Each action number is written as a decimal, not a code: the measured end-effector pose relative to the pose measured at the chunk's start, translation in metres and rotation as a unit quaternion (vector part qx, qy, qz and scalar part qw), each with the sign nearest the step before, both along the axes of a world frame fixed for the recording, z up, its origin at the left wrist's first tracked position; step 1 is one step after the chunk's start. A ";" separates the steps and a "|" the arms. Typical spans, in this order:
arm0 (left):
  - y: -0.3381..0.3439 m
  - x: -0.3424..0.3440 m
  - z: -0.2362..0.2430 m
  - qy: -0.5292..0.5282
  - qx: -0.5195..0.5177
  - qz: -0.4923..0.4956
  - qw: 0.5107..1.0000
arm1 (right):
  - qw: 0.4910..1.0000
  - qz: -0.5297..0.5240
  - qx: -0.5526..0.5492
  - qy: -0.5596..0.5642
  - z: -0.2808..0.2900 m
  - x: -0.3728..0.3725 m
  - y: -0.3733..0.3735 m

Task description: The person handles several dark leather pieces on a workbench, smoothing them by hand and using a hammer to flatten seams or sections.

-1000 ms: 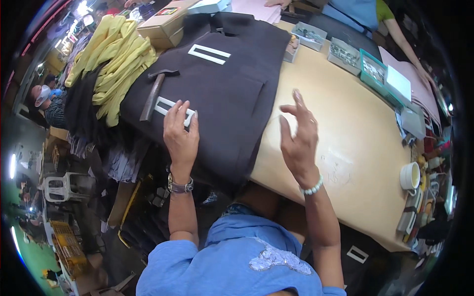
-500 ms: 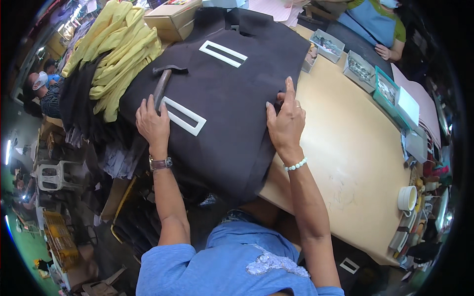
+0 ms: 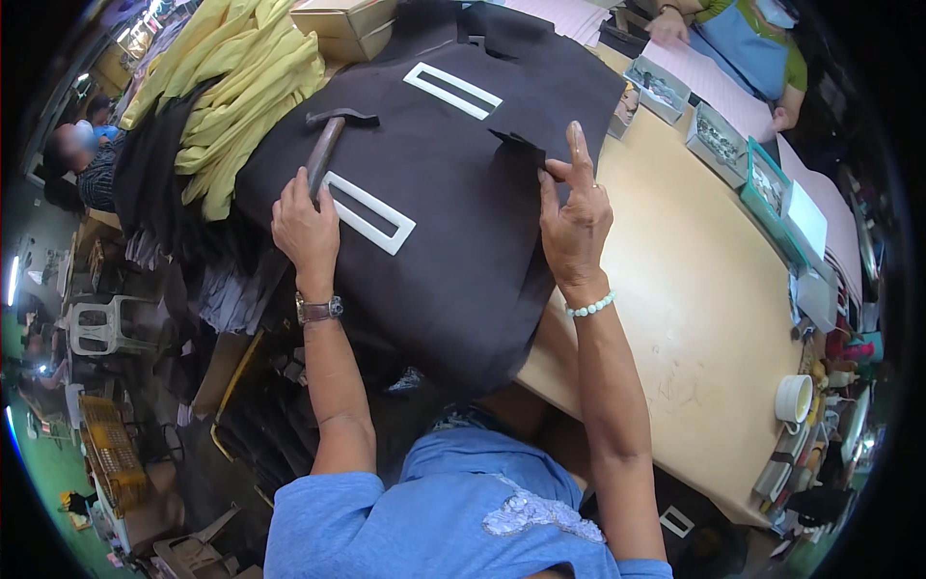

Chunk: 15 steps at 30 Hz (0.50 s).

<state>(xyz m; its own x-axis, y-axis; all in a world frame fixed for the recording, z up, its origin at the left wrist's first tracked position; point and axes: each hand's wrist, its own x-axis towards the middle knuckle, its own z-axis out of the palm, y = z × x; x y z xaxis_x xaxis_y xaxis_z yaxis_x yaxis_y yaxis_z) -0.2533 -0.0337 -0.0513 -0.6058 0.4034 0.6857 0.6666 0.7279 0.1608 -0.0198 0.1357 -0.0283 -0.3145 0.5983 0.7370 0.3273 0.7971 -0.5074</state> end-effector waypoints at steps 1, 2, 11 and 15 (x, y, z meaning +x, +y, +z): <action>0.000 0.000 0.000 0.003 -0.001 0.000 1.000 | 1.000 0.008 -0.011 0.008 0.000 -0.001 0.001; -0.001 0.000 0.000 0.007 -0.001 -0.001 1.000 | 1.000 0.015 -0.023 0.015 -0.001 -0.002 0.002; 0.000 0.001 0.000 0.014 0.007 -0.005 1.000 | 0.994 -0.050 0.088 -0.040 -0.001 0.000 0.011; -0.001 0.001 -0.001 0.013 0.011 -0.005 1.000 | 0.999 0.013 0.045 0.000 0.004 0.000 0.008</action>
